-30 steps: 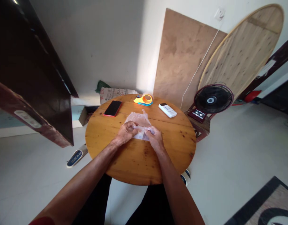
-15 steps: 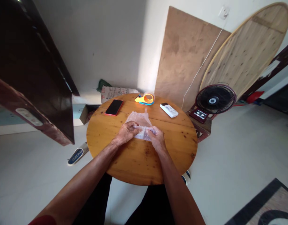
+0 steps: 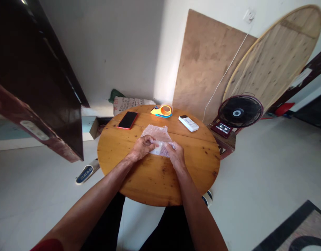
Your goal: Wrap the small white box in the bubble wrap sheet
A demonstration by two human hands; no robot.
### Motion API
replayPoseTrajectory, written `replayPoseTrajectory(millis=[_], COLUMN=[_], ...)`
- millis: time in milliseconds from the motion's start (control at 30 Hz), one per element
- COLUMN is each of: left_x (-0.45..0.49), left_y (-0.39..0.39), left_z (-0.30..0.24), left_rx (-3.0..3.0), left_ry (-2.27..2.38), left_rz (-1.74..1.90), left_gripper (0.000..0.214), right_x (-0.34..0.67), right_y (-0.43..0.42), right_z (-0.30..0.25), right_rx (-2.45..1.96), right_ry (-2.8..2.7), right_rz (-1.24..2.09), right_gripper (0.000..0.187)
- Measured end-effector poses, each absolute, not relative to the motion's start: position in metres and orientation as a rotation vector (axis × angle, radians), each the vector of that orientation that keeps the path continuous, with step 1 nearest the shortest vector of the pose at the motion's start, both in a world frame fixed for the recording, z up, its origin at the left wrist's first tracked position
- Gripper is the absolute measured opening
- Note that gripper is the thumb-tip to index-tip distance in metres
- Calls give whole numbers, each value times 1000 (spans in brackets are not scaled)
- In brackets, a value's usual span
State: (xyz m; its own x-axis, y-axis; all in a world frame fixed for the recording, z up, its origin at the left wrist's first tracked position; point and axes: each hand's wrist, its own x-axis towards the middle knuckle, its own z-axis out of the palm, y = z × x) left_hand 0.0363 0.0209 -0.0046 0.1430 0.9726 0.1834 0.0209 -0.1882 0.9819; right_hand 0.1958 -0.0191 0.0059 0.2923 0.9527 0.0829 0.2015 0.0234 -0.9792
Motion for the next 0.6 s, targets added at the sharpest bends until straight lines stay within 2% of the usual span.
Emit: replayPoseTrajectory(millis=[433,600], left_x=[34,34], left_y=[24,25], left_z=[-8,-9], left_rx=[1502,1506], left_ry=[1037,1048], left_rz=[1208,1206], left_gripper=[22,22], right_x=[204,195], right_y=[-20,-33], right_z=[-1,13], right_rx=[-1603,-1486], right_ry=[-1436,-1733], right_rz=[239,-209], right_gripper=[24,22])
